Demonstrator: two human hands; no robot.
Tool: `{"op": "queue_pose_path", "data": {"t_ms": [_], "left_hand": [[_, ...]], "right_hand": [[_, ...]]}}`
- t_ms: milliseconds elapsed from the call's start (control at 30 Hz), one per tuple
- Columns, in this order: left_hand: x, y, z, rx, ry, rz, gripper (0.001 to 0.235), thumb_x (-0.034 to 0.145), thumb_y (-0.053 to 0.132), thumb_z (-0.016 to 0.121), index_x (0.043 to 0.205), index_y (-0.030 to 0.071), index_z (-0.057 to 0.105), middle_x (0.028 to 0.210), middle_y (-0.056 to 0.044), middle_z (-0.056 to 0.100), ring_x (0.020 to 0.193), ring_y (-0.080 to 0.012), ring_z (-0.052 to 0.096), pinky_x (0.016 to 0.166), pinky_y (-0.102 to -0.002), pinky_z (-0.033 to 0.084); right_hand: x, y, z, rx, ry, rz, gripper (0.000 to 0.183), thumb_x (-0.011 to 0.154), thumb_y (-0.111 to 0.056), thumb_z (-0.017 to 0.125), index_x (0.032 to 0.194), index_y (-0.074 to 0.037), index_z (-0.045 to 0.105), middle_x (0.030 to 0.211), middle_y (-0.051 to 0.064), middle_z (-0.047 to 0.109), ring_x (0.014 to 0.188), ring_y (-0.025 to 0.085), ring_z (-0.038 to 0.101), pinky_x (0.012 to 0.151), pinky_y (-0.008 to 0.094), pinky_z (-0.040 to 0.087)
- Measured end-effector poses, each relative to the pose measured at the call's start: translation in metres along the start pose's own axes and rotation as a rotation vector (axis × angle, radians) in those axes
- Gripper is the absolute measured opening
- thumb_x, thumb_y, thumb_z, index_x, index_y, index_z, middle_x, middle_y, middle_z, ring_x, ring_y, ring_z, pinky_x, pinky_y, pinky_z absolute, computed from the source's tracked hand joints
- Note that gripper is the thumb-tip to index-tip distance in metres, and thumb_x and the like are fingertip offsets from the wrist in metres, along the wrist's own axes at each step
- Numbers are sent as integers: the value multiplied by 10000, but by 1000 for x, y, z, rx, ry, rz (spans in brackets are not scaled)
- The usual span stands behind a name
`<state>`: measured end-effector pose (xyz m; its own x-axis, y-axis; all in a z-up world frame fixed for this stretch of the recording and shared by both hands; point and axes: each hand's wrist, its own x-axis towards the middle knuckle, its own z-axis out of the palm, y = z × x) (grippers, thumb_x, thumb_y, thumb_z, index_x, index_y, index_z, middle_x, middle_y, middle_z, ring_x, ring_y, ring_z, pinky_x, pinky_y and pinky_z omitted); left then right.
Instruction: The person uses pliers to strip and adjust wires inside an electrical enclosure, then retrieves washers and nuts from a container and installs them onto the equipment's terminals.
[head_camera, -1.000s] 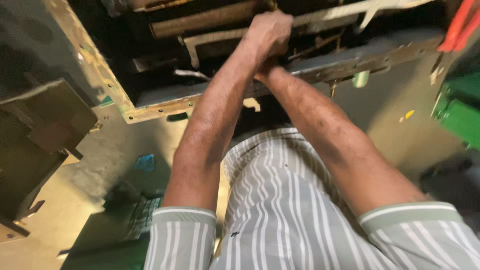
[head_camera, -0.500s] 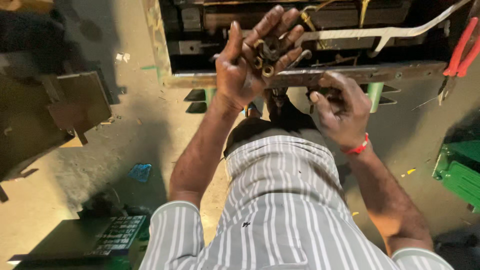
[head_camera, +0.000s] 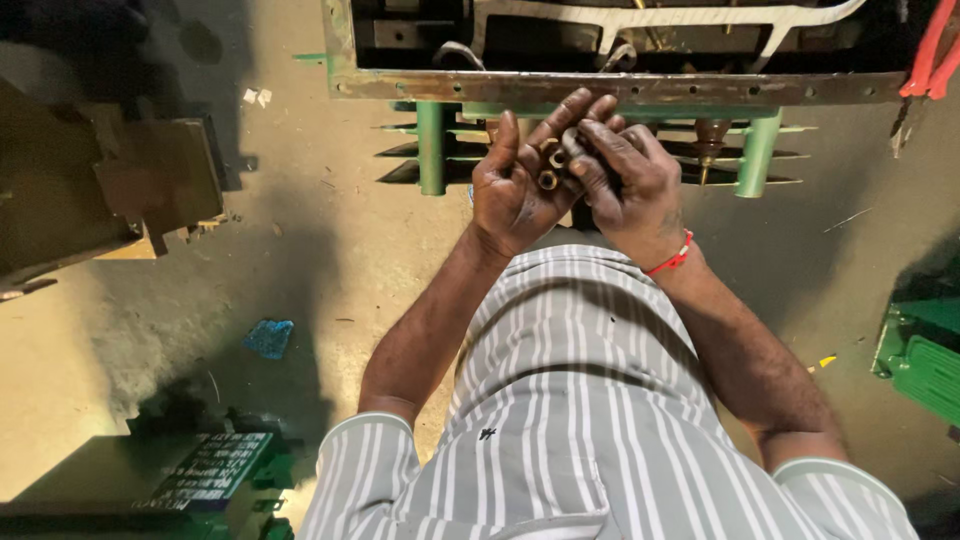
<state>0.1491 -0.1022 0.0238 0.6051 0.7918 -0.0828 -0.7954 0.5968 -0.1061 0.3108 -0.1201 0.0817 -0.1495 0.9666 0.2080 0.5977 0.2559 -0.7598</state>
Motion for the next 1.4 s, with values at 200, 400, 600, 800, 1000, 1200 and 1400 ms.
{"op": "queue_pose_path", "data": {"t_ms": [200,400,600,800,1000,1200,1400], "left_hand": [[22,-19,-18,-88,-65,-24,769,1165,607,261,1664,24,304,1671,-167,329,1492,-311,383,1319,-474,337],[70,-35,-34,-93,163,-20,743,1119,587,267,1617,37,316,1668,-204,330,1542,-372,368,1283,-590,330],[120,-36,-39,35,209,39,714,1141,568,297,1595,30,413,1576,-191,513,1461,-364,517,1256,-613,402],[133,-29,-36,280,725,137,603,1076,506,412,1285,-15,633,1133,-172,720,995,-285,706,891,-459,608],[138,-24,-43,422,1011,156,343,1067,311,605,1035,-24,673,760,-55,582,638,-113,456,551,-271,376],[129,-28,-43,370,1090,187,378,1059,322,597,1000,-45,663,714,-24,530,597,-103,423,534,-273,371],[115,-30,-55,434,1114,175,419,1064,338,608,1007,-71,679,701,-32,511,590,-101,407,532,-264,367]], "right_hand": [[-15,38,-11,259,112,225,216,1144,-186,616,1236,-3,687,968,124,683,791,201,676,697,340,569],[-5,121,-47,957,145,681,248,1153,-273,571,1122,-31,612,904,46,678,700,98,638,652,309,630],[27,208,-91,960,-5,777,152,1078,-119,634,1181,-8,645,1045,58,713,916,136,718,853,341,668],[70,305,-103,72,-200,198,216,965,28,740,1180,46,729,950,196,698,864,301,715,772,382,579],[97,393,-46,-54,-556,49,356,855,-3,727,1208,-38,746,1050,187,739,935,362,719,804,424,595],[80,452,9,-381,-919,8,465,898,-7,682,1309,-200,782,1026,172,750,902,388,709,793,467,591],[101,441,11,-379,-1283,300,451,838,-169,741,1287,-208,734,1034,213,724,923,382,709,818,467,585]]}}
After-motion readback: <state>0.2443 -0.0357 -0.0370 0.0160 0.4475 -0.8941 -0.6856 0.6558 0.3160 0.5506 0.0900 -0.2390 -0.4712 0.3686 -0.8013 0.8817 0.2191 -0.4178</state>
